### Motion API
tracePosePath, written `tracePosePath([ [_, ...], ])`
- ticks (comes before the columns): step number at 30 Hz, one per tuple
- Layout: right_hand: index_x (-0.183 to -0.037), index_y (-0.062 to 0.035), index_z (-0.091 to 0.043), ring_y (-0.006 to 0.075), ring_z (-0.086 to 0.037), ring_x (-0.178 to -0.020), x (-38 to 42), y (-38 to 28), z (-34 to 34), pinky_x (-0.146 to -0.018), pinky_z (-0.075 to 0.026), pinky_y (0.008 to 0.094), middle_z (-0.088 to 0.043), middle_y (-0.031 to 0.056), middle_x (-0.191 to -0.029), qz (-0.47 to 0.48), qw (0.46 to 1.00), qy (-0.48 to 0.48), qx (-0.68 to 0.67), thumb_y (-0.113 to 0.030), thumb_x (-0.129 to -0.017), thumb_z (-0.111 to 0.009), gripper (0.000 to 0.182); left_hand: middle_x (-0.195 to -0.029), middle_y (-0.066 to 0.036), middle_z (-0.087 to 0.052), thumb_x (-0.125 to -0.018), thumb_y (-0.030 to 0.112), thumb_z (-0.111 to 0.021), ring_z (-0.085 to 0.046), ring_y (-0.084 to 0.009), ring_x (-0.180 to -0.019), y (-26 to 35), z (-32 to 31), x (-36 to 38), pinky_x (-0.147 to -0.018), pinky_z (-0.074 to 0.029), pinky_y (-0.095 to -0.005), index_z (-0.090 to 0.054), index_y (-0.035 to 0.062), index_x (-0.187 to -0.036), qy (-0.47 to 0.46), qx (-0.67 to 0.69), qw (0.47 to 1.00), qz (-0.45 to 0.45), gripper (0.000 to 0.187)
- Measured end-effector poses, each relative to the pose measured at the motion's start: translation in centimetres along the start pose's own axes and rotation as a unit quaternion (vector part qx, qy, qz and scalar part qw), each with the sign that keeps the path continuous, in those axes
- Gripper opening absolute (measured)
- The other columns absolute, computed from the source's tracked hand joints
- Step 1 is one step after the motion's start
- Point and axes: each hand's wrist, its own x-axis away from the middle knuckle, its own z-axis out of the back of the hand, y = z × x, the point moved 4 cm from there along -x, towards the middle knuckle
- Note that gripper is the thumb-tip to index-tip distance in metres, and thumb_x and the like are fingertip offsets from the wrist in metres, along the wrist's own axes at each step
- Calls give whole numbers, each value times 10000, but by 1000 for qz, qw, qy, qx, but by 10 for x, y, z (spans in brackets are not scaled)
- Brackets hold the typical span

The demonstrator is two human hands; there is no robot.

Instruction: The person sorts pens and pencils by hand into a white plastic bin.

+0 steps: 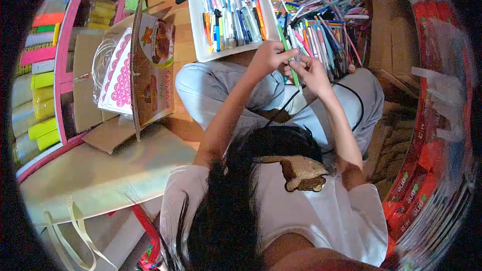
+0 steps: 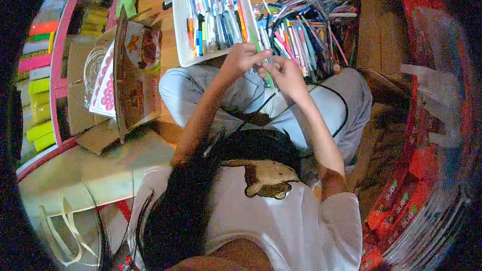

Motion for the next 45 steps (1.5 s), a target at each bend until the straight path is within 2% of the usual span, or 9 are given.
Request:
tracePosePath([
  [2, -937, 4, -599, 98, -590, -622, -10, 2, -6, -558, -453, 247, -649, 66, -733, -2, 1000, 18, -22, -180, -859, -535, 211, -526, -83, -568, -730, 327, -674, -543, -108, -498, -5, 17, 0, -465, -401, -263, -649, -18, -735, 29, -24, 999, 23, 347],
  [5, -927, 18, -587, 104, -599, -613, -34, 4, -9, -550, -454, 242, -650, 81, -737, -3, 993, 18, 120, -189, -858, -538, 224, -571, -96, -588, -711, 365, -685, -550, -111, -520, -3, 54, -3, -491, -408, -263, -659, -7, -772, 93, -64, 983, 144, 378],
  [7, -923, 40, -562, 121, -615, -632, -51, 11, -14, -548, -478, 247, -647, 103, -744, -34, 999, 16, 35, -173, -862, -533, 223, -616, -65, -598, -703, 372, -697, -550, -111, -575, -40, 92, -23, -562, -441, -262, -635, -11, -802, 154, -77, 977, 123, 401],
  [9, -916, 42, -560, 125, -621, -642, -65, 27, -19, -549, -489, 247, -644, 110, -741, -59, 995, 29, -70, -161, -865, -529, 211, -645, -76, -605, -659, 376, -735, -563, -127, -589, -69, 131, -49, -566, -448, -280, -622, -26, -805, 136, -204, 960, 134, 442],
  [12, -914, 46, -552, 131, -627, -661, -71, 39, -25, -557, -500, 236, -642, 104, -758, -67, 991, 46, -109, -148, -871, -519, 201, -614, -166, -564, -616, 403, -747, -565, -304, -563, -105, 156, -75, -554, -444, -378, -544, -24, -623, 217, -291, 930, 50, 473],
  [15, -947, 51, -552, 139, -628, -669, -66, 53, -28, -568, -502, 236, -640, 113, -788, -71, 988, 47, -131, -132, -869, -520, 201, -680, -198, -579, -578, 387, -767, -565, -367, -620, -113, 150, -85, -582, -456, -406, -543, -34, -636, 213, -359, 908, 42, 480],
  [26, -1002, 35, -562, 143, -629, -703, -60, 72, -35, -634, -510, 238, -636, 116, -787, -86, 983, 47, -152, -121, -864, -530, 211, -700, -138, -626, -576, 143, -752, -616, -234, -607, -117, 137, -83, -590, -495, -320, -581, -13, -861, 224, -257, 940, 14, 367],
  [29, -1006, 35, -559, 145, -628, -695, -60, 75, -37, -636, -510, 242, -635, 117, -789, -91, 983, 40, -157, -120, -866, -526, 211, -812, -135, -649, -604, 151, -747, -637, -207, -736, -116, 135, -84, -681, -506, -306, -557, 15, -1038, 212, -267, 936, 85, 492],
  [45, -1020, 46, -530, 152, -623, -719, -57, 60, -38, -662, -503, 251, -632, 113, -796, -99, 984, 42, -144, -108, -874, -506, 214, -708, -104, -640, -580, 104, -765, -624, -174, -637, -130, 135, -90, -591, -498, -291, -559, 36, -944, 212, -224, 949, 56, 424],
])
